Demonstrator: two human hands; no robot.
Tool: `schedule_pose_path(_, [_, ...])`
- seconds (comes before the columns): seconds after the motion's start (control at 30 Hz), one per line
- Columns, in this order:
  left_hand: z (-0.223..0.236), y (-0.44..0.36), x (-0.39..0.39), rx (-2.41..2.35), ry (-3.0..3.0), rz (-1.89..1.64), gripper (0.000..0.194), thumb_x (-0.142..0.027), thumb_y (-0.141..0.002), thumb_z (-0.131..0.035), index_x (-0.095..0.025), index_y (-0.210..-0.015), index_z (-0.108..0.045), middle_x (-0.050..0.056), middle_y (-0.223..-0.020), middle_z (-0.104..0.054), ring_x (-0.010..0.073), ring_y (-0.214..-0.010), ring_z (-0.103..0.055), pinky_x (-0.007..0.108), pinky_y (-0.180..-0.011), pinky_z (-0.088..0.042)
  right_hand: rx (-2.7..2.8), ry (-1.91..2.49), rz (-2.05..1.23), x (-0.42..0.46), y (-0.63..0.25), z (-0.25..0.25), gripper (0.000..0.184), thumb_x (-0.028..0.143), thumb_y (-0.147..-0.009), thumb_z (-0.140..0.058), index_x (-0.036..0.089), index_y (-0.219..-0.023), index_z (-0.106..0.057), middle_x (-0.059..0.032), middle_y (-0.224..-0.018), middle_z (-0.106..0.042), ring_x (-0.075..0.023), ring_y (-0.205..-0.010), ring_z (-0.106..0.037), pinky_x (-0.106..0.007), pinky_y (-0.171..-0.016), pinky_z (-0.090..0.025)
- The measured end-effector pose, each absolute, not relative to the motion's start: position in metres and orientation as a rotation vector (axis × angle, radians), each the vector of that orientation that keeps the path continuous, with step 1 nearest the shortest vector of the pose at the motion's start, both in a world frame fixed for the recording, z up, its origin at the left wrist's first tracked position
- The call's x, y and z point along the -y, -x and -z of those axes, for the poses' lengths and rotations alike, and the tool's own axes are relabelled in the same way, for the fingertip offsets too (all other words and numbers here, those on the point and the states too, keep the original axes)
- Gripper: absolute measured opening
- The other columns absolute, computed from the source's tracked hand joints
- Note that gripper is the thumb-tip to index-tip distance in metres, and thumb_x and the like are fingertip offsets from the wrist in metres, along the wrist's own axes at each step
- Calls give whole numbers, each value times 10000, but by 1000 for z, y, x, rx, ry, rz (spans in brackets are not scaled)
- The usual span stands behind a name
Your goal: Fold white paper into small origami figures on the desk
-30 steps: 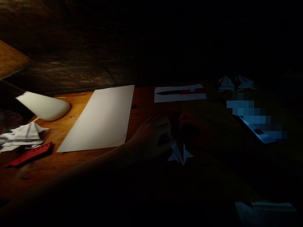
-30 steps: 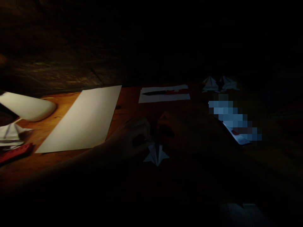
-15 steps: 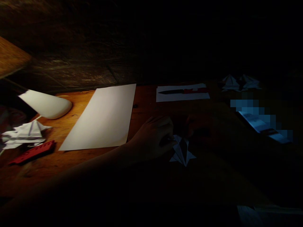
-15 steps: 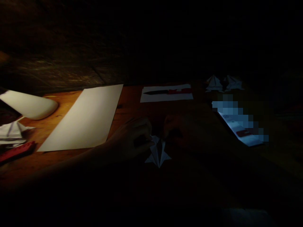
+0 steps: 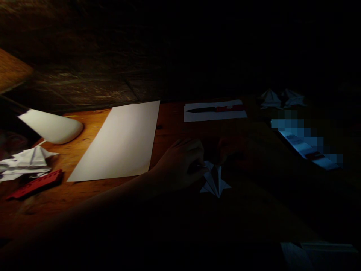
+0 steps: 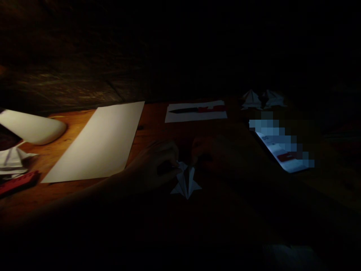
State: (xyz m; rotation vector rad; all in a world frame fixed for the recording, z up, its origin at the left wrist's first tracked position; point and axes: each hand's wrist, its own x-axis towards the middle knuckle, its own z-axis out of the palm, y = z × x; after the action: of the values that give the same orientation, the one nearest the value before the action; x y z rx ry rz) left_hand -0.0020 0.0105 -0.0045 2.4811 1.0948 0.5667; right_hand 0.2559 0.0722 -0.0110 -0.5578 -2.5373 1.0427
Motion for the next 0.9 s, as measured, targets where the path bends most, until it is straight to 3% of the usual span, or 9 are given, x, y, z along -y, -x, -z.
schedule_pose_path(0.57, [5, 2, -11, -1077, -2460, -591, 161, -240, -887, -774, -177, -885, -626, 33, -996, -623, 207, -950, -595, 339, -823, -441, 2526, 614, -936, -73, -258, 16, 77, 218, -938, -700, 244, -998, -739, -14, -992, -691, -168, -897, -659, -308, -787, -482])
schedule_pose_path(0.9, [4, 2, -12, -1085, -2468, -586, 170, -244, -891, -771, -173, -876, -618, 37, -993, -629, 209, -944, -603, 357, -837, -445, 2515, 651, -1001, -73, -255, 10, 26, 224, -910, -715, 205, -899, -728, -31, -969, -671, -184, -875, -647, -335, -775, -485])
